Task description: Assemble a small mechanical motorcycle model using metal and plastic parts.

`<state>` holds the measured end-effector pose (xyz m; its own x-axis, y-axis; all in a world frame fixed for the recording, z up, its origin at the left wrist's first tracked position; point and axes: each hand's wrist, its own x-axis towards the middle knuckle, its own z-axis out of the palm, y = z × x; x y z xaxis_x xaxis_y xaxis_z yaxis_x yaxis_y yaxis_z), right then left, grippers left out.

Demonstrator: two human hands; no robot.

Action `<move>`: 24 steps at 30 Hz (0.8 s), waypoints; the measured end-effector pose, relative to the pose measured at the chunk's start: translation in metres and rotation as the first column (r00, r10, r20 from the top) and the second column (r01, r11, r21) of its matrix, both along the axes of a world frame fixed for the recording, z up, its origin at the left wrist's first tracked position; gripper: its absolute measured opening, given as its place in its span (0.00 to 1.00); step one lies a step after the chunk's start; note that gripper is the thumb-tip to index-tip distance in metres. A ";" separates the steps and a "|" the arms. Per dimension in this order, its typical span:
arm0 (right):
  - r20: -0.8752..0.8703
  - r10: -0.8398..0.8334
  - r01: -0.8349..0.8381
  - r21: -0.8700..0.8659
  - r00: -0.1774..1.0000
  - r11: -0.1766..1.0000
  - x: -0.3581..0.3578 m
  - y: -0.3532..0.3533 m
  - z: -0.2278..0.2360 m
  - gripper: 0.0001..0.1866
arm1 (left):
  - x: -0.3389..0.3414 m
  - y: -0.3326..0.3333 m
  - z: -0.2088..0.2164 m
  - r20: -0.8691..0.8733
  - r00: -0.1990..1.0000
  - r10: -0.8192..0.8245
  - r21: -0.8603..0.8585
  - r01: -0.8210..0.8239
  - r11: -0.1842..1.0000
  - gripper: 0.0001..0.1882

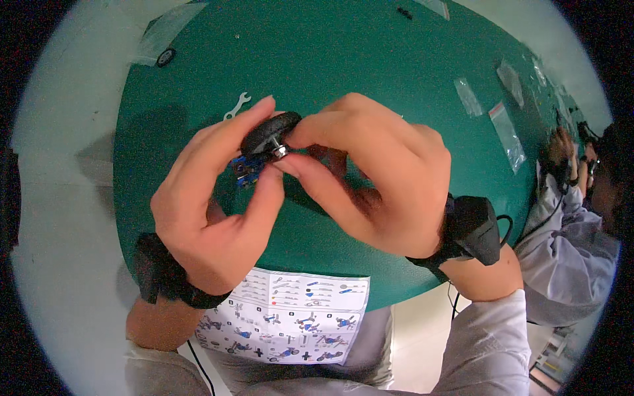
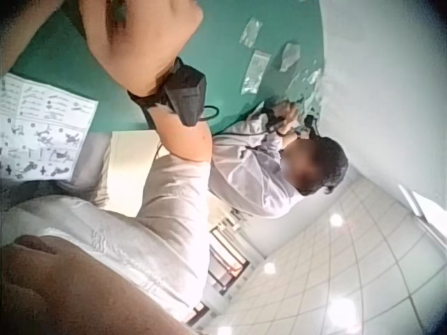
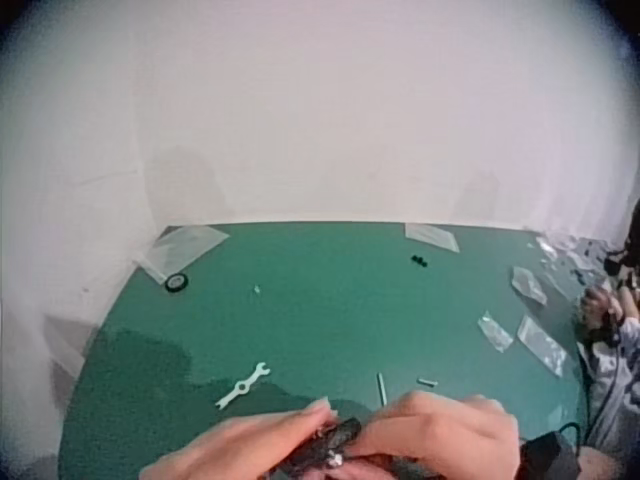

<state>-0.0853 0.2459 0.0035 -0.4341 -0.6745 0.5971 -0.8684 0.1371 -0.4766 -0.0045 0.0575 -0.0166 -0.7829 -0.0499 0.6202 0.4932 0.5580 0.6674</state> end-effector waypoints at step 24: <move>-0.255 0.042 -0.072 -0.107 0.966 0.992 -0.006 0.006 -0.004 0.15 | -0.005 -0.009 -0.014 -0.151 0.959 -0.238 0.066 0.250 0.966 0.25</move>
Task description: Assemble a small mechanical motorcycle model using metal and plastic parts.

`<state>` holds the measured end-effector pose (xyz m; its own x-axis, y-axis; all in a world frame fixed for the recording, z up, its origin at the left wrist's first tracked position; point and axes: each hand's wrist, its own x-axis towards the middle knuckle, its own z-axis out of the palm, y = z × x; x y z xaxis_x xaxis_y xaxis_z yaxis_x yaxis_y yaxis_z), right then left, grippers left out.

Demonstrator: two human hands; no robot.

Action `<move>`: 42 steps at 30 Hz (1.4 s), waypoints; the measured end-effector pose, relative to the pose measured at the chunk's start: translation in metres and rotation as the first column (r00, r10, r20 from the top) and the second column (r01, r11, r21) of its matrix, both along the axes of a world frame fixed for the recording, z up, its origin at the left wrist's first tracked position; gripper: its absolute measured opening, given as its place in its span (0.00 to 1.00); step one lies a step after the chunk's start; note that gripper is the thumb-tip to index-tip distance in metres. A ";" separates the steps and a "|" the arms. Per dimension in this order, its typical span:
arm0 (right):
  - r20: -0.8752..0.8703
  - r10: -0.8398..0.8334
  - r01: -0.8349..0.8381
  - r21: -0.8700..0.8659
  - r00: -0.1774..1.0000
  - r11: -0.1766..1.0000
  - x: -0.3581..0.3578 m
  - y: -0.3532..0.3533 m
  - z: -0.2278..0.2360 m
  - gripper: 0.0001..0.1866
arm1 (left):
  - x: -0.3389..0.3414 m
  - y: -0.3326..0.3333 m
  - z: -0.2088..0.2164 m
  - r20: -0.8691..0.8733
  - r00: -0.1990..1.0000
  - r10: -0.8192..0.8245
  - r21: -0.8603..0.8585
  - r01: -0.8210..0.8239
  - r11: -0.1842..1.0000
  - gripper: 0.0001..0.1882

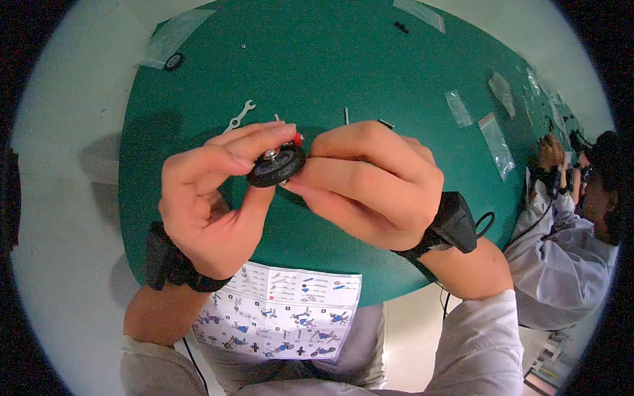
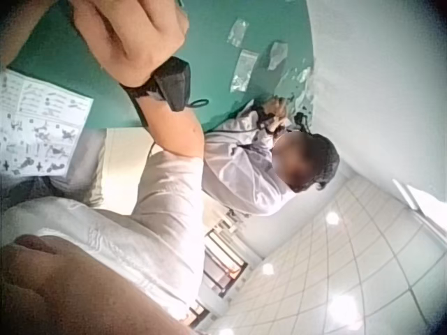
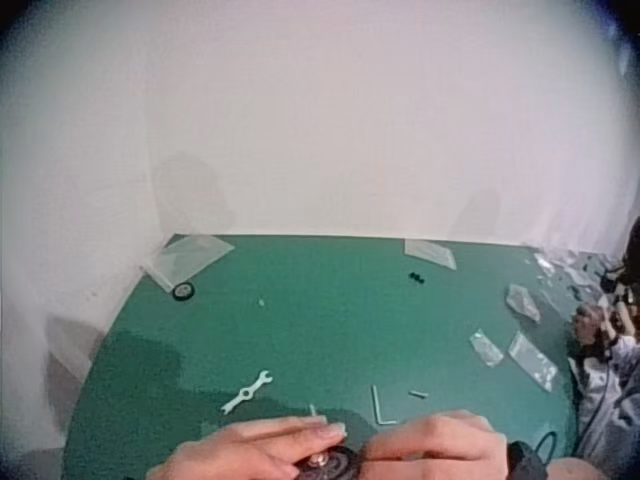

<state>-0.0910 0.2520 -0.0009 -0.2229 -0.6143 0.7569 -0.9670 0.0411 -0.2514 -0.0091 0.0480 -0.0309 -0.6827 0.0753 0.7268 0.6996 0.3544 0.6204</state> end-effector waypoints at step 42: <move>0.462 -0.007 0.077 -0.134 0.887 0.988 0.009 -0.015 -0.020 0.10 | 0.003 0.010 0.004 0.175 0.962 0.208 0.072 -0.224 0.972 0.12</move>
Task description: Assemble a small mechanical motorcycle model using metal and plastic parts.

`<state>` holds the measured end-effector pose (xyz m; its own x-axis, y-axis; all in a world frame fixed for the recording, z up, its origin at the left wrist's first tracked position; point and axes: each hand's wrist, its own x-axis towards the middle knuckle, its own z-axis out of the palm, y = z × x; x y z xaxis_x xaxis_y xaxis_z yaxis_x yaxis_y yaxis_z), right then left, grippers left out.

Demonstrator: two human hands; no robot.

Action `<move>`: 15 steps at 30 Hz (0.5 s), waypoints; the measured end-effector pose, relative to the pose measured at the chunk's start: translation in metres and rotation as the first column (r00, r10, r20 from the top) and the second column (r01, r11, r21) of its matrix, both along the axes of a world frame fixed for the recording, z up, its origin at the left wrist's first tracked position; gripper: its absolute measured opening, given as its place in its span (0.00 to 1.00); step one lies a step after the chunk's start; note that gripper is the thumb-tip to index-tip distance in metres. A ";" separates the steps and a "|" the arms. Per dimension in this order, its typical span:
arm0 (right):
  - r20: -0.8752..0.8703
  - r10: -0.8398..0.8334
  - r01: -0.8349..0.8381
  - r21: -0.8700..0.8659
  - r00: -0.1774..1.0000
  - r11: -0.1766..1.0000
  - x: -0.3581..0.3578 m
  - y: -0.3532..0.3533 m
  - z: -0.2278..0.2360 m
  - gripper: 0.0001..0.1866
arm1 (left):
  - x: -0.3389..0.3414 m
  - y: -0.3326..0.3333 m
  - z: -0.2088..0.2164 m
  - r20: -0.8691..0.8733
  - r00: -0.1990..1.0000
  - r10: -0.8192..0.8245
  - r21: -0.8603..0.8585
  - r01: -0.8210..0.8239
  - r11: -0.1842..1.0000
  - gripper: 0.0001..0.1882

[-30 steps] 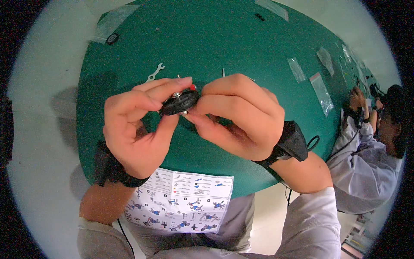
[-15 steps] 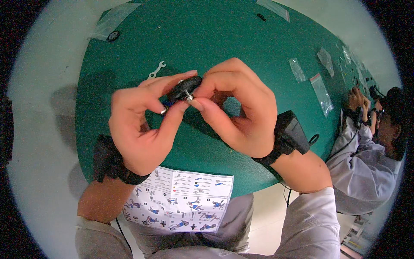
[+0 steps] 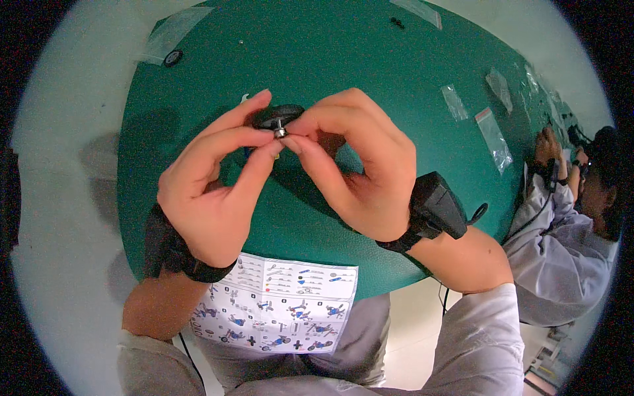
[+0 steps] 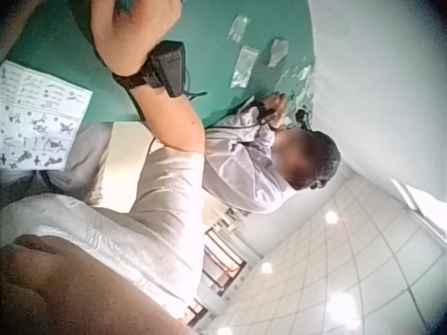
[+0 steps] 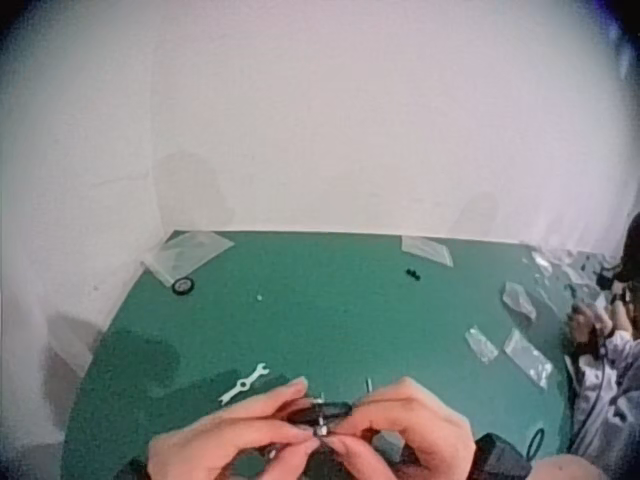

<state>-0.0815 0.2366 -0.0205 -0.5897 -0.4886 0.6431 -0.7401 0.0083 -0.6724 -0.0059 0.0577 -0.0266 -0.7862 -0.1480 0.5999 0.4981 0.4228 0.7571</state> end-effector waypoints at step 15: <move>-0.255 0.110 -0.093 0.078 0.961 0.993 -0.019 0.015 0.007 0.28 | -0.005 -0.013 0.002 0.153 0.888 -0.434 0.573 0.278 0.771 0.12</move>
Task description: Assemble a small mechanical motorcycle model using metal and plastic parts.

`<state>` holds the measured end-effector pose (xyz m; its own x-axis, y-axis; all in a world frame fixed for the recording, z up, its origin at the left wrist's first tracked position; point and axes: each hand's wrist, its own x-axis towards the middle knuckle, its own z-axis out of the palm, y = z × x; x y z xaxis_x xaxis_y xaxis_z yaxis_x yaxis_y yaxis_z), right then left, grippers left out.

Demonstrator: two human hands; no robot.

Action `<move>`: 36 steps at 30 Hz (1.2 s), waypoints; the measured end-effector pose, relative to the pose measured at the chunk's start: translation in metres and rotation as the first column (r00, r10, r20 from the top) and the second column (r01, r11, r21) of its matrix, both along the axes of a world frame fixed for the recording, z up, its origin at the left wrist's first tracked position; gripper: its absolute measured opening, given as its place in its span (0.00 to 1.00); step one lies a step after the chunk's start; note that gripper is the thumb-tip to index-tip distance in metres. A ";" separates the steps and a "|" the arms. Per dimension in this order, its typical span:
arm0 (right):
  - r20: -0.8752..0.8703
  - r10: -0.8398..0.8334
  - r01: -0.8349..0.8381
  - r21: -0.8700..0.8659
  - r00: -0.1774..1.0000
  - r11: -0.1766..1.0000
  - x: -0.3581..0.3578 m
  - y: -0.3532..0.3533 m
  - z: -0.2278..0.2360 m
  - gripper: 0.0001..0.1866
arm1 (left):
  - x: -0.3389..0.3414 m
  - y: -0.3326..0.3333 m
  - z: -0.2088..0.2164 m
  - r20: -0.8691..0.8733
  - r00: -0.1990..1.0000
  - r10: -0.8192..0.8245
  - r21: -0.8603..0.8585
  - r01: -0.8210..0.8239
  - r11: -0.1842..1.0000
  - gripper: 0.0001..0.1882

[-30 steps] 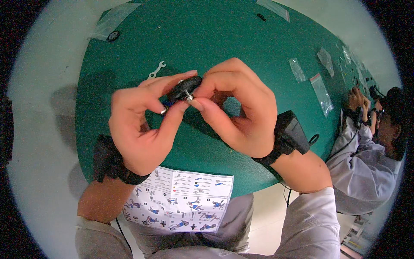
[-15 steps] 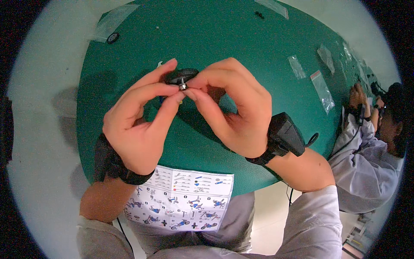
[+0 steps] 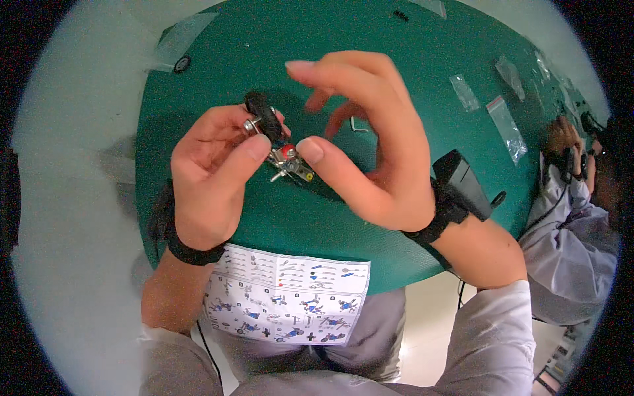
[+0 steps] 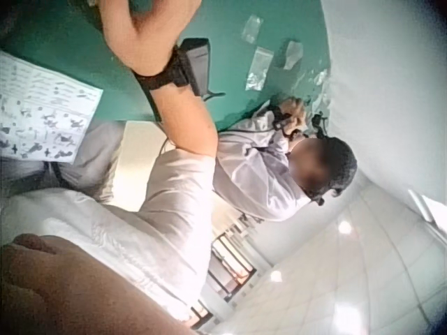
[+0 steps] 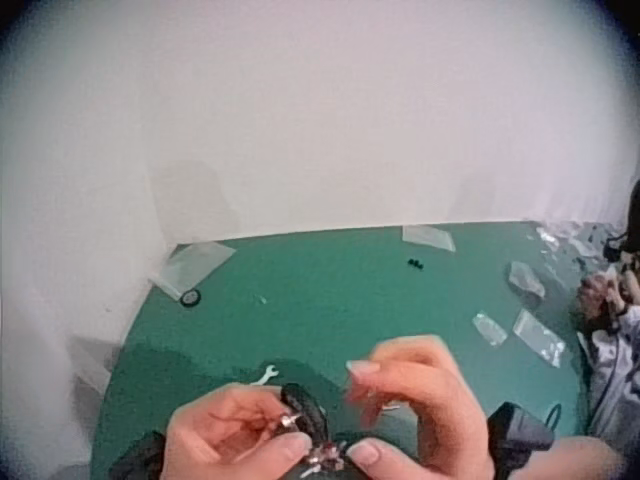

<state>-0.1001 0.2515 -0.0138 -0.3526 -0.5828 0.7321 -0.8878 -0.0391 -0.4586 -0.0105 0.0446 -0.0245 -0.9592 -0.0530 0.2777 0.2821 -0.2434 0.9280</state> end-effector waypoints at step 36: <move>0.215 0.080 -0.081 -0.005 0.973 0.997 -0.004 0.013 0.005 0.19 | 0.003 0.007 0.006 -0.234 0.970 -0.066 -0.382 -0.029 0.924 0.30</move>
<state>-0.1041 0.2646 -0.0084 -0.4532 -0.6186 0.6418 -0.7622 -0.1044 -0.6388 -0.0078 0.0512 -0.0181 -0.8619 0.1194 0.4928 0.5046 0.1063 0.8568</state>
